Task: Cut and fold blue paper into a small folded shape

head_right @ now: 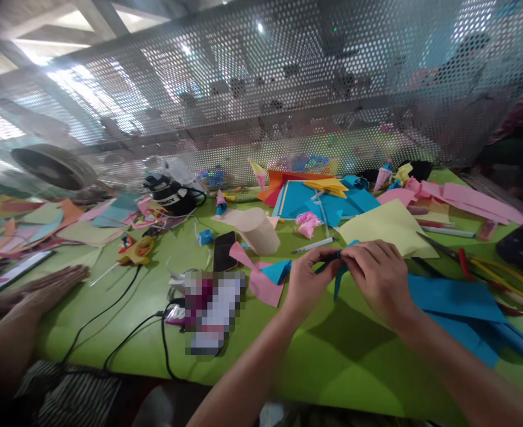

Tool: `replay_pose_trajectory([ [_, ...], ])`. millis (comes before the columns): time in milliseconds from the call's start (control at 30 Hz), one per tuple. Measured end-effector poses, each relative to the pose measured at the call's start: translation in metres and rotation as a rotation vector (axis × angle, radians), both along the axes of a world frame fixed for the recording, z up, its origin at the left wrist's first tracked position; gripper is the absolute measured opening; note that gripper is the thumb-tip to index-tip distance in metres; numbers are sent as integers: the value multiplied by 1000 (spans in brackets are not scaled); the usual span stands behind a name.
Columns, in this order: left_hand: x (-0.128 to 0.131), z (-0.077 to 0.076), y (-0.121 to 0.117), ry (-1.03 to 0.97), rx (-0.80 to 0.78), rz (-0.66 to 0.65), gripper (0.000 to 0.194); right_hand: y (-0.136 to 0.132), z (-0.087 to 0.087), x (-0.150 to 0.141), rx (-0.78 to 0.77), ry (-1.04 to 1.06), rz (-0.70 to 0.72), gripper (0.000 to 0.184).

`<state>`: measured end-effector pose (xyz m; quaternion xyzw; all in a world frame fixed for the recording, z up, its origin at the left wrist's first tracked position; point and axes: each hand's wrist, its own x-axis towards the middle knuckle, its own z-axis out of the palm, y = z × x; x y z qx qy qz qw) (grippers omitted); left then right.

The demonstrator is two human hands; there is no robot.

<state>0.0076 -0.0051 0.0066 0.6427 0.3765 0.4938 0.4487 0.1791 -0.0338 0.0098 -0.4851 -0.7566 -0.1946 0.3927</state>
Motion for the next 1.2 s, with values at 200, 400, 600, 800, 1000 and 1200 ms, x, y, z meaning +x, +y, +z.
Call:
replay_pose_trajectory([
  [200, 0, -6, 2, 55, 36, 55, 25, 1, -3, -1, -79, 70, 11, 7],
  [400, 1, -8, 3, 68, 50, 53, 23, 2, -3, 0, -107, 101, 25, 6],
  [600, 1, -7, 2, 76, 62, 76, 17, 2, -3, 0, -129, 70, 45, 3],
  [800, 0, -6, 3, 2, 63, 82, 15, 1, -2, 1, -156, 109, 60, 5],
  [1000, 0, -6, 3, -15, 39, 24, 13, -1, 1, 1, -184, 111, 54, 8],
  [1200, -3, -4, 7, -7, 23, 69, 7, 3, 2, 6, -229, 184, 83, 10],
])
